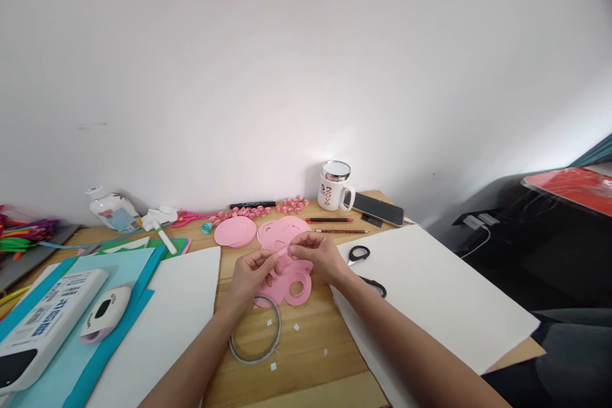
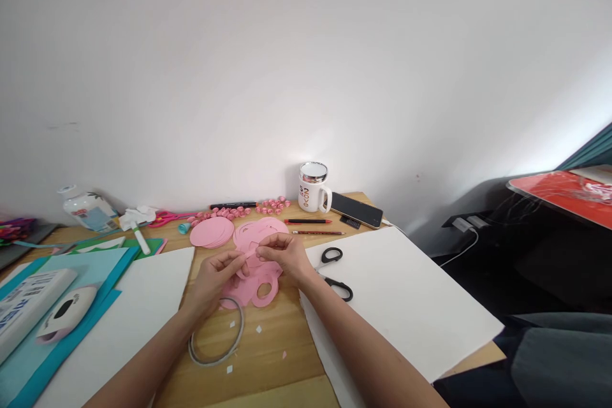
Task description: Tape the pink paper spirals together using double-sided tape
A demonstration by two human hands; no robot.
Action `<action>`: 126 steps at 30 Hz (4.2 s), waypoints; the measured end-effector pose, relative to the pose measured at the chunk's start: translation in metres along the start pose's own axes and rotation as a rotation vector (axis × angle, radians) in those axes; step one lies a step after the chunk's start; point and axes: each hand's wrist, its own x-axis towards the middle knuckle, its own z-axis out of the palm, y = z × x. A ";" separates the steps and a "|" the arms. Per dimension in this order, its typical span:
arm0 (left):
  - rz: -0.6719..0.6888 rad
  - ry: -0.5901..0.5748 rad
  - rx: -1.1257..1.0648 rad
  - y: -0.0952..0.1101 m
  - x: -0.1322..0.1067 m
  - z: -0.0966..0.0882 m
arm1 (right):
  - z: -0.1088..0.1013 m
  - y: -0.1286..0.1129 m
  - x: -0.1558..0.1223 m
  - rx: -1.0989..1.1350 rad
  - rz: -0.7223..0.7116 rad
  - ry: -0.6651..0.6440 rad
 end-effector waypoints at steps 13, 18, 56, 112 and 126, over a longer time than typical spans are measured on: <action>0.010 0.001 0.012 0.000 0.001 -0.001 | -0.001 0.002 0.001 -0.019 0.012 -0.010; 0.010 -0.004 -0.001 0.001 0.000 0.000 | -0.001 0.001 0.001 -0.039 -0.023 0.015; 0.013 -0.035 -0.005 -0.001 0.001 -0.001 | -0.001 0.002 0.002 -0.051 -0.035 -0.005; -0.046 -0.171 -0.143 0.009 -0.006 0.005 | -0.001 0.000 0.002 -0.043 -0.047 0.010; -0.092 -0.131 -0.179 -0.003 -0.001 0.002 | -0.002 0.003 0.003 -0.029 -0.057 0.015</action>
